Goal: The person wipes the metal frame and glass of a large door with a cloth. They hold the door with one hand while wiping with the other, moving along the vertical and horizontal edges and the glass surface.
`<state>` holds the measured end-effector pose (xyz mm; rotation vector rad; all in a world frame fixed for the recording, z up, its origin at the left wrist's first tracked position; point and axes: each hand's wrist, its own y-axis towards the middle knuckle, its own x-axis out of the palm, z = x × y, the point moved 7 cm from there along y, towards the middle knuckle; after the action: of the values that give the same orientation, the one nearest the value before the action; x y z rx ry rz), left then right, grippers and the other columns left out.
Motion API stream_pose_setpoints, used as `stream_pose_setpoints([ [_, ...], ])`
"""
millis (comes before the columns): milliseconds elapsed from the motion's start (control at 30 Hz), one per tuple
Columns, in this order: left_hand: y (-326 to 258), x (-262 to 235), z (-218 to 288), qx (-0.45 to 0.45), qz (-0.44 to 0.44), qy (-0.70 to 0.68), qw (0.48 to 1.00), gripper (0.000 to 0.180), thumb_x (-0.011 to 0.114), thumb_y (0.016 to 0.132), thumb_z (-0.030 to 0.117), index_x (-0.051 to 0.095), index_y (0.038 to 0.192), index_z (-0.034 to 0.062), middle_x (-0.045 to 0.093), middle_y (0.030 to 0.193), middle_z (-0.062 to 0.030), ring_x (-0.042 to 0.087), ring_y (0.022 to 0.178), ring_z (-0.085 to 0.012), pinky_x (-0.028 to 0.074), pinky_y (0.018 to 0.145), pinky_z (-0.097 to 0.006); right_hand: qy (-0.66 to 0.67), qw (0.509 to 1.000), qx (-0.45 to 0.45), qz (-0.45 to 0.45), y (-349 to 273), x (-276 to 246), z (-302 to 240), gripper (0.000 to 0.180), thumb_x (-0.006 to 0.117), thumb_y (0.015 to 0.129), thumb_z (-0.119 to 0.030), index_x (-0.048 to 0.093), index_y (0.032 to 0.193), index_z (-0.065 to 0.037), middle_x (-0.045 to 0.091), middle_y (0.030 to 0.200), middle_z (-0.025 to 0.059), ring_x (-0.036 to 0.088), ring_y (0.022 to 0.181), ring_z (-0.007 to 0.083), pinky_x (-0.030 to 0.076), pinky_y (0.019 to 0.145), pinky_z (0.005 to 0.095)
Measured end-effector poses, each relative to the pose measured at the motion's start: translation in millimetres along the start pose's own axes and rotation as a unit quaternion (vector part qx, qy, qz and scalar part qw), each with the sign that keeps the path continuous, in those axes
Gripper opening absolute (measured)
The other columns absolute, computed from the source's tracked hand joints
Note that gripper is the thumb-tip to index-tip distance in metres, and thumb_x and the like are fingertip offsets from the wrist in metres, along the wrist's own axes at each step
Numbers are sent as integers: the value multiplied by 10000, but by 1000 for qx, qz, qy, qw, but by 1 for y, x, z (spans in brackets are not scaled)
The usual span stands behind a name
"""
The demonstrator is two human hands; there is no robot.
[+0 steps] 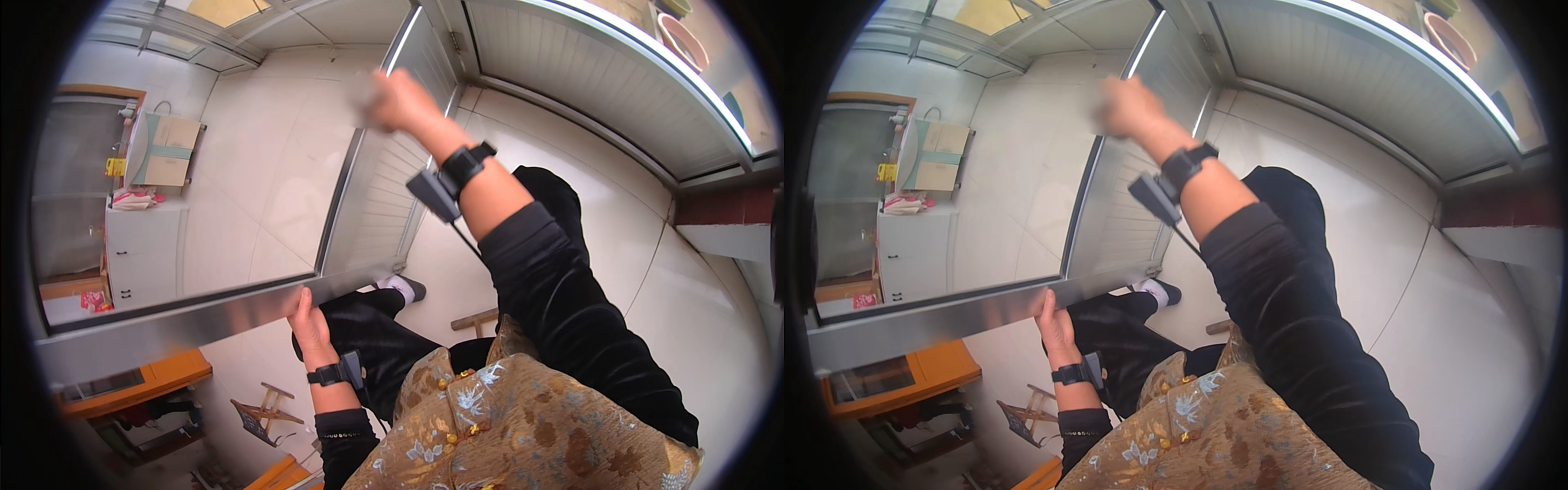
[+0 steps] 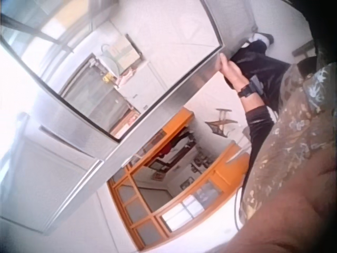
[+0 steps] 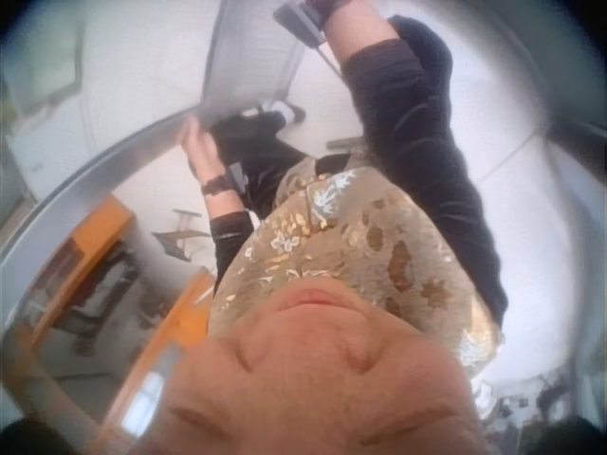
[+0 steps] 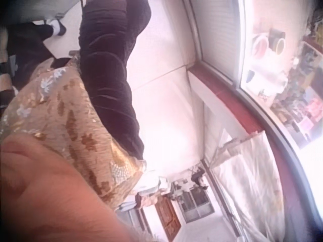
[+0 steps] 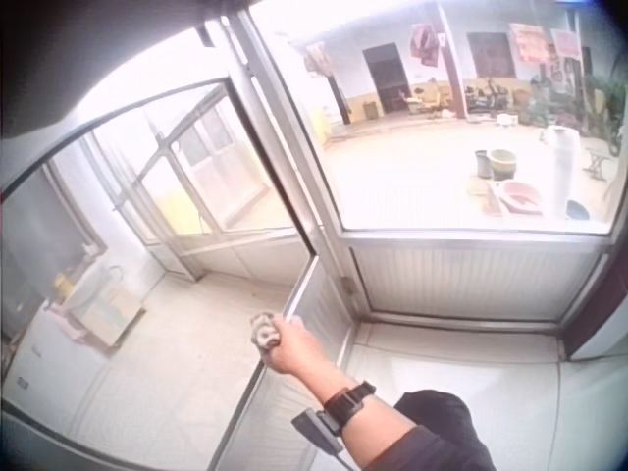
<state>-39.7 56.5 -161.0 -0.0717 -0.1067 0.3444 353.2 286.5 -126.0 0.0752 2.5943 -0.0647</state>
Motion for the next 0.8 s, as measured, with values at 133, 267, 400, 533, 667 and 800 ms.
stream_pose_setpoints([
  [133,-1,-1,-1,-13,3,-5,1000,415,695,868,48,568,1263,61,590,1260,-64,530,1183,-219,374,1080,-411,113,948,5,297,39,-66,33,515,694,809,-267,534,1285,-153,517,1213,199,622,1021,415,516,883,455],
  [267,-2,3,1,-10,-13,-3,1000,424,694,876,61,570,1280,94,589,1283,-59,537,1192,-233,376,1081,-445,137,944,11,300,63,-40,59,526,721,784,-258,541,1269,-163,510,1201,192,608,1029,432,506,895,464],
  [400,-4,5,2,-11,-15,-4,1000,434,708,863,73,578,1276,98,592,1281,-56,533,1201,-229,365,1095,-445,181,935,6,305,57,2,80,423,720,760,-215,580,1144,-106,520,1126,186,595,1009,422,498,875,445],
  [533,-4,7,2,-21,-19,-2,1000,422,710,862,86,588,1266,95,598,1275,-58,532,1204,-226,357,1102,-444,184,939,11,290,46,20,87,375,704,800,-134,551,1133,-58,530,1125,182,577,993,396,499,848,416],
  [667,-4,11,4,-11,-34,-20,999,410,700,869,79,588,1263,87,604,1263,-60,535,1200,-221,354,1104,-436,114,962,-3,248,21,32,80,354,682,800,-127,542,1117,-51,527,1134,202,577,1001,422,499,845,452],
  [800,-4,10,4,-21,-22,-4,1000,406,695,872,69,588,1263,92,603,1263,-57,532,1202,-218,354,1101,-436,111,983,78,122,10,54,96,440,664,813,-192,554,1232,-114,527,1239,211,614,1052,385,537,869,452],
])
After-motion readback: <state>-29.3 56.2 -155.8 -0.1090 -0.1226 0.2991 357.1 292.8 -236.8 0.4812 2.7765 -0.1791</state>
